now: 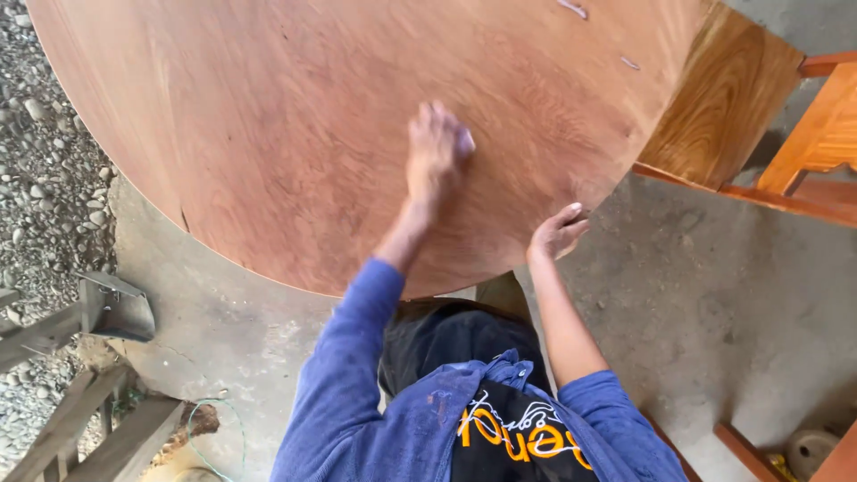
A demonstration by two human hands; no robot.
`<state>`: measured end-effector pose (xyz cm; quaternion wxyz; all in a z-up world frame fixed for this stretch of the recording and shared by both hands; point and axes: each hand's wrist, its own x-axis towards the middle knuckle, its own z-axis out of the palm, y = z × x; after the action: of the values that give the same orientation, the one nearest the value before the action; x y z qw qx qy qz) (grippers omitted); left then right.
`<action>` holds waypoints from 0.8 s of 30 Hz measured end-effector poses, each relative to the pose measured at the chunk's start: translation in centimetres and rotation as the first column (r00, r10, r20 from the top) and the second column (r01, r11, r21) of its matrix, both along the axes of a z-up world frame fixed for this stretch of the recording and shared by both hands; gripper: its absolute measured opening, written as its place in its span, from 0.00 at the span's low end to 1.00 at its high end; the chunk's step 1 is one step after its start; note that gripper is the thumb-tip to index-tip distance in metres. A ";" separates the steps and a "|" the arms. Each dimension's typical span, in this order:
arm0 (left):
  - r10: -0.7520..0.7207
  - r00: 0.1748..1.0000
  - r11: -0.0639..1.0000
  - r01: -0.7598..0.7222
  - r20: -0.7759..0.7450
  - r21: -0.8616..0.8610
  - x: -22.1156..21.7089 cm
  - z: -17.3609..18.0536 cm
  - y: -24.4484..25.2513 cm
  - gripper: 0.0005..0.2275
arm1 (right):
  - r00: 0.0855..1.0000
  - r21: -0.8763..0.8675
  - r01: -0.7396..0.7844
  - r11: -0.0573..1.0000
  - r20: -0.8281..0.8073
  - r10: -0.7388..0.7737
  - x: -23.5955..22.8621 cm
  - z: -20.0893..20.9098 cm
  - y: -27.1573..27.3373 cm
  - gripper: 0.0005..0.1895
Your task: Sanding a round wooden tabletop by hand using a piece of sandpaper.
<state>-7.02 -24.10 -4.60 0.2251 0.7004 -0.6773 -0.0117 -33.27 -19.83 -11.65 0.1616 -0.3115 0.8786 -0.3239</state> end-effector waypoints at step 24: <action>0.131 0.986 0.991 -0.130 -0.106 0.015 -7.5 -0.3 2.4 0.20 | 0.736 -0.003 -0.598 0.801 0.394 0.551 -11.5 1.1 -11.4 0.47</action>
<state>-14.56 -21.70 -4.92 0.2585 0.7424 -0.6169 -0.0371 -44.73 -31.27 -10.54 0.4377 -0.4892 0.7096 -0.2561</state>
